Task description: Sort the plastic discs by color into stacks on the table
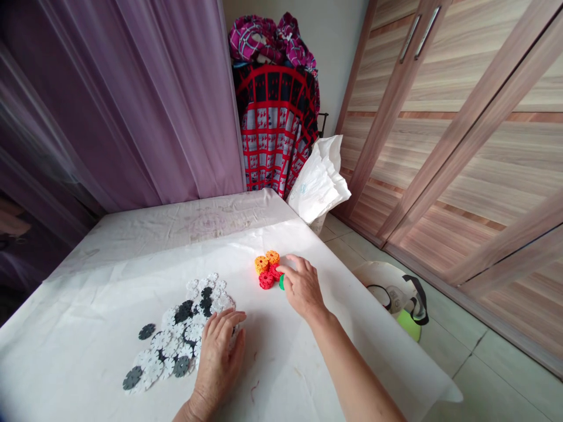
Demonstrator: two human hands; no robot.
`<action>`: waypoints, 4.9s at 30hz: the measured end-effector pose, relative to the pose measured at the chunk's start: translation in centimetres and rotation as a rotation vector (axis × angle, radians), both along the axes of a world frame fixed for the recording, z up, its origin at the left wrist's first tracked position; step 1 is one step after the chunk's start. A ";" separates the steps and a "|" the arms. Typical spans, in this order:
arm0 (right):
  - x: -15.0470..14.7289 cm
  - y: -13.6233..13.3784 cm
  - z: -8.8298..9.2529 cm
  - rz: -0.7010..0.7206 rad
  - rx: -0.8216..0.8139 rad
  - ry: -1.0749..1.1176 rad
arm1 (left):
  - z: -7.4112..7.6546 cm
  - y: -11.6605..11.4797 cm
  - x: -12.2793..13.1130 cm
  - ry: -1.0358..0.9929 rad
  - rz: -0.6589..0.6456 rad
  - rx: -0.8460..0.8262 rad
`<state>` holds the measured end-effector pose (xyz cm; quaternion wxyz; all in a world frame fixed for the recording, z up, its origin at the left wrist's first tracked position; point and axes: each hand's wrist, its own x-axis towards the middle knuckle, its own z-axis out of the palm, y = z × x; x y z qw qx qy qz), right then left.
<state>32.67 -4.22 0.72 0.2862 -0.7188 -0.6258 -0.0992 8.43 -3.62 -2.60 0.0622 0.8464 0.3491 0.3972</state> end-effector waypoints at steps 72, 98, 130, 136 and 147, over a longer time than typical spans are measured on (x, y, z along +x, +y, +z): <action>-16.9 -1.5 -5.8 0.352 0.021 -0.070 | -0.1 -0.6 -14.8 0.404 0.298 -0.048; -14.8 -0.2 -6.9 0.381 0.302 0.331 | -0.4 -0.4 -14.7 0.261 0.272 -0.298; -10.6 -2.1 -7.0 0.044 0.090 0.197 | -2.1 -0.4 -15.6 0.372 0.318 -0.207; -11.8 -2.3 -6.5 0.213 0.077 0.147 | -1.6 -0.5 -15.2 0.400 0.161 -0.160; -13.0 -5.6 -5.8 0.292 0.038 0.037 | -2.1 -3.8 -16.3 0.523 0.075 -0.088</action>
